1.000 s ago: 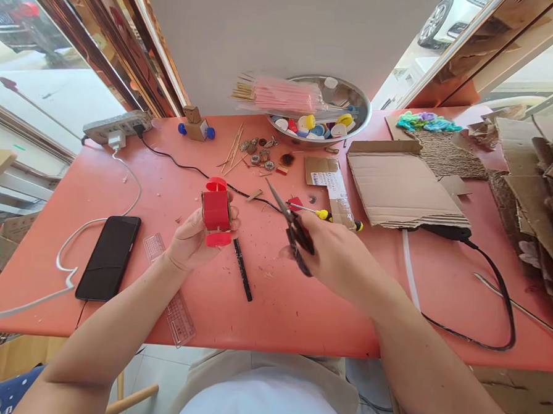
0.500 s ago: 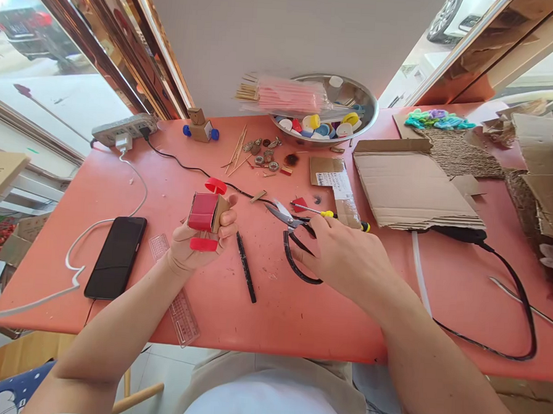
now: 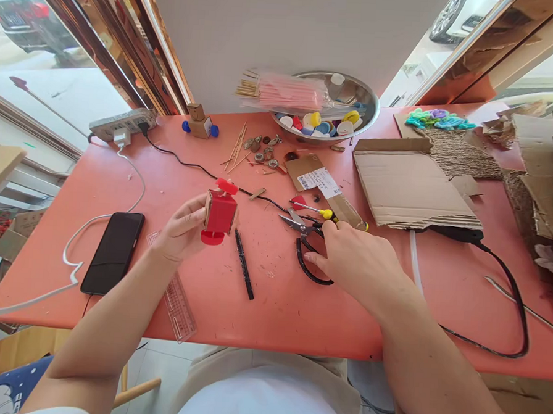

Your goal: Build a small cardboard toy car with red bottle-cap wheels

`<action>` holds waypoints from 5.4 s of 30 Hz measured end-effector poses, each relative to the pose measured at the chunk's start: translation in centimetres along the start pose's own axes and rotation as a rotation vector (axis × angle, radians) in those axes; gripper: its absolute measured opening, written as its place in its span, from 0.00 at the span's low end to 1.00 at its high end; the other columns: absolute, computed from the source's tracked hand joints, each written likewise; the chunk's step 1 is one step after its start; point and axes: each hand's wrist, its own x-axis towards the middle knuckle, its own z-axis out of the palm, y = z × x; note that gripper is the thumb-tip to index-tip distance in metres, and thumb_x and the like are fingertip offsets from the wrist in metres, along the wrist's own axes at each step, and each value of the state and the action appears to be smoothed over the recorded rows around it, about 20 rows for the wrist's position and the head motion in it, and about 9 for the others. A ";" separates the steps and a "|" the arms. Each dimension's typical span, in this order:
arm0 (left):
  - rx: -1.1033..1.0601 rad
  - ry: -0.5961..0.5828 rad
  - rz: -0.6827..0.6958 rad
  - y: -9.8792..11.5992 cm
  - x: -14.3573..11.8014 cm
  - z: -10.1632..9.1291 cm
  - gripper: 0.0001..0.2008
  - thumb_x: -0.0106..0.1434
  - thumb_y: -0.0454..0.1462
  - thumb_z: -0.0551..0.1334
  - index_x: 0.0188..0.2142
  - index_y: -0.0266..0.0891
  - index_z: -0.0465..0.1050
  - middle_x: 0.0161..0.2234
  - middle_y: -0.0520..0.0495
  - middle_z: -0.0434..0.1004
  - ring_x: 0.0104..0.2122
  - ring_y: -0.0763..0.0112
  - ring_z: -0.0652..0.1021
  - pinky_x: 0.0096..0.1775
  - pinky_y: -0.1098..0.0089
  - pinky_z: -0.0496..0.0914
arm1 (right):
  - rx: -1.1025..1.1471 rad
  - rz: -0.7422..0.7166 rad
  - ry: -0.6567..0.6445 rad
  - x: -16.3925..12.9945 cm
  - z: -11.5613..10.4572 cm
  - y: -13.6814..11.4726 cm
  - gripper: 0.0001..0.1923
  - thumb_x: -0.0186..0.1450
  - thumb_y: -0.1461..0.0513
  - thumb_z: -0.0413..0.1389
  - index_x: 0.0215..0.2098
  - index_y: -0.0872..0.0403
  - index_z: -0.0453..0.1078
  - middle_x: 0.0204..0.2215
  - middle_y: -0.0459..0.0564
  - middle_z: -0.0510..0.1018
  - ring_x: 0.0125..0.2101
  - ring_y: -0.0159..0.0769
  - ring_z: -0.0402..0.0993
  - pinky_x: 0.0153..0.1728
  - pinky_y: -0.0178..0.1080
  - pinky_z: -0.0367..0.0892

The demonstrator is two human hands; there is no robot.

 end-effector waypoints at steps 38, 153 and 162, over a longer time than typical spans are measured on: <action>1.091 -0.030 0.353 -2.6 4.2 -2.7 0.15 0.57 0.39 0.76 0.45 0.49 0.87 0.37 0.46 0.85 0.45 0.48 0.83 0.58 0.52 0.71 | 0.601 -0.531 0.378 7.7 1.5 -4.5 0.22 0.68 0.73 0.62 0.58 0.56 0.83 0.53 0.56 0.89 0.56 0.48 0.85 0.61 0.48 0.74; 1.482 -0.109 0.506 -2.1 3.2 -2.5 0.19 0.75 0.47 0.61 0.58 0.45 0.82 0.55 0.40 0.89 0.55 0.52 0.86 0.70 0.44 0.70 | 0.450 -0.750 0.481 9.1 3.0 -4.6 0.10 0.74 0.66 0.57 0.52 0.57 0.76 0.48 0.63 0.85 0.50 0.51 0.79 0.51 0.47 0.69; 1.410 -0.051 0.495 -2.4 3.3 -2.6 0.16 0.73 0.45 0.63 0.56 0.51 0.85 0.50 0.48 0.91 0.47 0.57 0.88 0.69 0.42 0.71 | 0.550 -0.705 0.474 9.2 2.9 -4.7 0.06 0.75 0.65 0.58 0.47 0.55 0.77 0.39 0.54 0.83 0.44 0.46 0.76 0.45 0.41 0.65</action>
